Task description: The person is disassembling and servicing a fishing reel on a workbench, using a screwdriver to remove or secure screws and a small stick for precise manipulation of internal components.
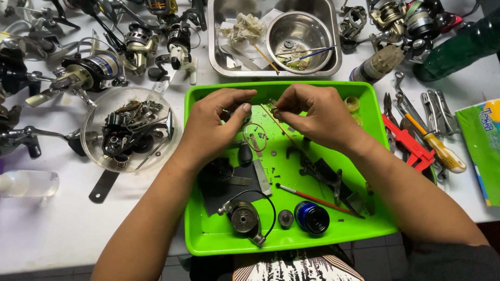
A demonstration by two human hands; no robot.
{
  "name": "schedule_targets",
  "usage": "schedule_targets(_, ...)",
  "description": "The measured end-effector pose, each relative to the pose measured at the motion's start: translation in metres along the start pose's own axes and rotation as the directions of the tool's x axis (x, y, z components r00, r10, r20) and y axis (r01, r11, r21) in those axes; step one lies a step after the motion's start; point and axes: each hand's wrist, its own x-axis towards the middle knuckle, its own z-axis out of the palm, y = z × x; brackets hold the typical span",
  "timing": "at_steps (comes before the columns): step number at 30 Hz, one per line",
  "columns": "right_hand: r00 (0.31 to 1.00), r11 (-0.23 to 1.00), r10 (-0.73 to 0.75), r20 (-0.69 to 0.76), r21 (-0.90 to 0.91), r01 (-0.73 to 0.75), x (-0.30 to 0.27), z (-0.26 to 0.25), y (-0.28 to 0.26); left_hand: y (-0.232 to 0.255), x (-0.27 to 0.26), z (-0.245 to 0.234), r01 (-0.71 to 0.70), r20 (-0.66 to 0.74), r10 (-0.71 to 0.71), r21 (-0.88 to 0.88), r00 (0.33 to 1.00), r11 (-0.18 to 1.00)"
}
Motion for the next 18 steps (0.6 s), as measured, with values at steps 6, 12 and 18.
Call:
schedule_targets(6, 0.959, 0.942, -0.282, 0.017, -0.185, 0.28, 0.002, -0.002, -0.004, 0.007, -0.002, 0.001, 0.001, 0.101, 0.001, -0.018, 0.995, 1.0)
schedule_targets(12, 0.948, 0.91, -0.318, 0.023, -0.272, 0.312, -0.001, 0.004, 0.007, 0.007, -0.005, 0.001, -0.114, 0.128, 0.099, 0.112, 0.987, 0.987)
schedule_targets(18, 0.949, 0.914, -0.314, -0.008, -0.274, 0.3, 0.0, 0.0, 0.003, -0.006, -0.009, 0.006, -0.25, 0.062, 0.246, 0.399, 0.967, 0.882)
